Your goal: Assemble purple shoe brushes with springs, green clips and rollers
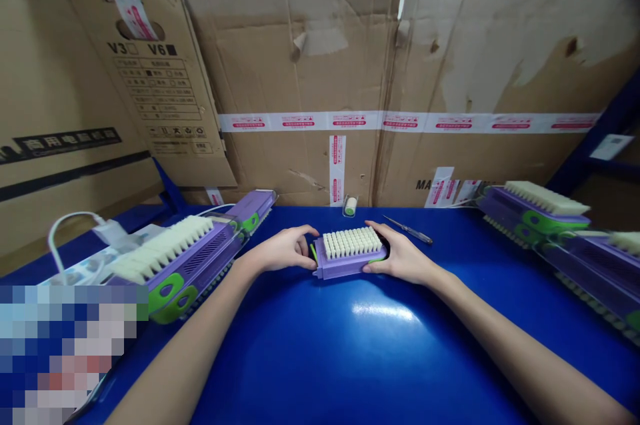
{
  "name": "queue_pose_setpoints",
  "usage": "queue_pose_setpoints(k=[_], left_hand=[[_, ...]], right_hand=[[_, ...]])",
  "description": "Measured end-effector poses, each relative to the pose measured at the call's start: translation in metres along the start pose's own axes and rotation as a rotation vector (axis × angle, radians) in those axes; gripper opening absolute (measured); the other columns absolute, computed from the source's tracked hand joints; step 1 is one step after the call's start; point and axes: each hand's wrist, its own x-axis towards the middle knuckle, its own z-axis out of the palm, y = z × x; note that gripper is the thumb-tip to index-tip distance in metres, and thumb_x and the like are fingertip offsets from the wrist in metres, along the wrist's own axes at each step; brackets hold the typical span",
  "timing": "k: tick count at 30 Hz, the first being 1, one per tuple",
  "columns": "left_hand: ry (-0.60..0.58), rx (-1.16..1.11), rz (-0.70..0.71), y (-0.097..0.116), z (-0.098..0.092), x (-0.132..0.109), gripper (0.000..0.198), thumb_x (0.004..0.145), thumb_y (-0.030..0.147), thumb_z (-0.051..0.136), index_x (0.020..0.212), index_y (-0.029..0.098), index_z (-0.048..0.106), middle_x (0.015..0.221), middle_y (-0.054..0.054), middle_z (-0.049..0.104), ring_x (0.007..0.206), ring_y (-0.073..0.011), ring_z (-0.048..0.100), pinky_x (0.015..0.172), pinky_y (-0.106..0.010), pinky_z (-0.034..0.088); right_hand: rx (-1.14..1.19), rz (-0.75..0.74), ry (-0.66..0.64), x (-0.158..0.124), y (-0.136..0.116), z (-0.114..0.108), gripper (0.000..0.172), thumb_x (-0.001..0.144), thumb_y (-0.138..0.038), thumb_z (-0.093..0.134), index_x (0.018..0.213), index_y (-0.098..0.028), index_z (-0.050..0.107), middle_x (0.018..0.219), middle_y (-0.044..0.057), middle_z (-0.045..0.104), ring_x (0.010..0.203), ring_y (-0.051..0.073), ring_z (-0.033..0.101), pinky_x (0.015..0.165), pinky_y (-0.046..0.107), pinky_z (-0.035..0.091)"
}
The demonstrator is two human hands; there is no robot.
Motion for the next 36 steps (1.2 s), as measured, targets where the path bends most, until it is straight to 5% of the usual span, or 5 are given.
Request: queue_pose_setpoints(k=[5,10,19,31,36], left_hand=[[0.1,0.052,0.078,0.002,0.011,0.007,0.053,0.064,0.042,0.07,0.11,0.018,0.058,0.075,0.002,0.059,0.07,-0.0152,0.056,0.061,-0.025,0.041],[0.057,0.084,0.161,0.014,0.015,0.0,0.07,0.066,0.035,0.07,0.13,0.021,0.045,0.07,0.004,0.06,0.067,-0.0147,0.057,0.063,-0.025,0.042],[0.157,0.225,0.33,0.031,0.028,-0.008,0.076,0.07,0.032,0.067,0.139,0.028,0.034,0.117,-0.003,0.066,0.1,-0.0232,0.064,0.077,-0.027,0.047],[0.067,0.42,0.321,0.061,0.028,-0.028,0.091,0.06,0.051,0.075,0.139,0.023,0.041,0.089,-0.003,0.07,0.081,-0.0229,0.066,0.069,-0.027,0.046],[0.319,0.453,0.409,0.065,0.028,-0.028,0.052,0.078,0.05,0.059,0.123,0.023,0.058,0.096,-0.006,0.066,0.092,-0.0225,0.061,0.081,-0.034,0.046]], right_hand=[[0.219,0.072,-0.02,0.001,0.007,0.004,0.1,0.058,-0.039,0.081,0.143,-0.017,0.035,0.145,0.014,0.041,0.132,0.029,0.04,0.113,0.045,0.027],[0.485,0.131,-0.038,0.003,0.01,0.009,0.093,0.065,-0.033,0.076,0.145,-0.015,0.03,0.145,0.016,0.039,0.131,0.026,0.042,0.111,0.043,0.031],[0.615,0.151,0.016,0.002,0.001,0.012,0.084,0.064,-0.034,0.078,0.137,-0.016,0.041,0.134,0.016,0.053,0.122,0.026,0.053,0.107,0.043,0.038],[0.163,0.066,0.082,0.004,-0.007,0.023,0.042,0.079,-0.032,0.062,0.119,-0.017,0.059,0.114,0.01,0.067,0.108,0.023,0.062,0.1,0.042,0.044],[-0.097,0.017,0.105,0.011,-0.014,0.031,0.044,0.081,-0.034,0.061,0.12,-0.014,0.059,0.114,0.013,0.066,0.106,0.025,0.06,0.095,0.042,0.045]])
